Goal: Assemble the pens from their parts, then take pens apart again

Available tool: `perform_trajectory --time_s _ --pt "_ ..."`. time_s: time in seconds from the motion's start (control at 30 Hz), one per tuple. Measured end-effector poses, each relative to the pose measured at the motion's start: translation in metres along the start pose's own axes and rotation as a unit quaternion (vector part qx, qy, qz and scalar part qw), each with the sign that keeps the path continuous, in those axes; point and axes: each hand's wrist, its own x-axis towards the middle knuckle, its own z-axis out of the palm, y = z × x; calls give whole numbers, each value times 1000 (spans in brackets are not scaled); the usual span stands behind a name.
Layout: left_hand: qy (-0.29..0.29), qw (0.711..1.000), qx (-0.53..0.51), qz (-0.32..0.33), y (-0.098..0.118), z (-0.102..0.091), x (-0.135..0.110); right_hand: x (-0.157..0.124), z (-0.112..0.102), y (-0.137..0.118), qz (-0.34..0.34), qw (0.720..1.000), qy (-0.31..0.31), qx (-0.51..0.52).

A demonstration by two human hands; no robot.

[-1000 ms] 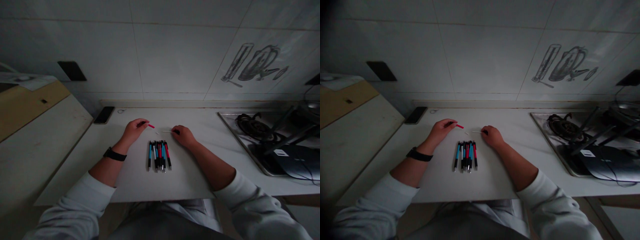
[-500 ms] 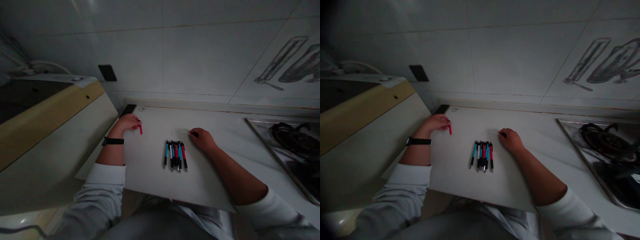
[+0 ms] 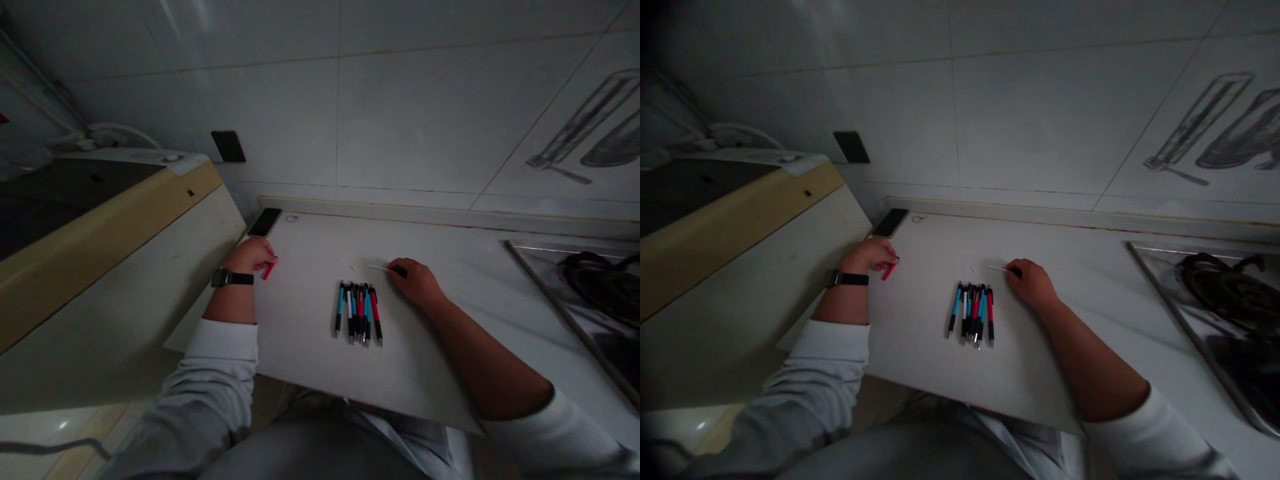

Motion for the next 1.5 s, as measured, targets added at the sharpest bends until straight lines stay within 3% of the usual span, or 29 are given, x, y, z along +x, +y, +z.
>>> perform_trajectory --time_s 0.17,0.43,0.77,0.93,1.0,1.1,1.17,1.2,1.33,1.5 --pt "-14 1000 6 13 -2 -1 -2 0 1 1 4 1000 -1 -4" --pt "-79 996 -32 5 27 30 -9 1 2 3 0 1000 -2 -2" --pt "-69 994 65 51 30 28 -17 1 1 1 -1 1000 7 9" --pt "-83 992 71 61 29 30 -14 3 2 1 21 996 60 62" --pt "-55 991 92 83 30 28 -13 4 3 -2 48 987 83 132" --pt "73 979 94 164 43 32 -18 5 5 -11 75 948 91 296" --pt "135 956 65 251 59 44 -27 4 5 -20 81 916 86 384" --pt "138 946 45 290 69 53 -33 2 5 -24 83 902 84 415" --pt "39 911 -58 407 105 101 -65 -4 4 -42 67 855 74 509" --pt "-5 886 -117 449 130 151 -96 -9 9 -64 46 825 74 559"
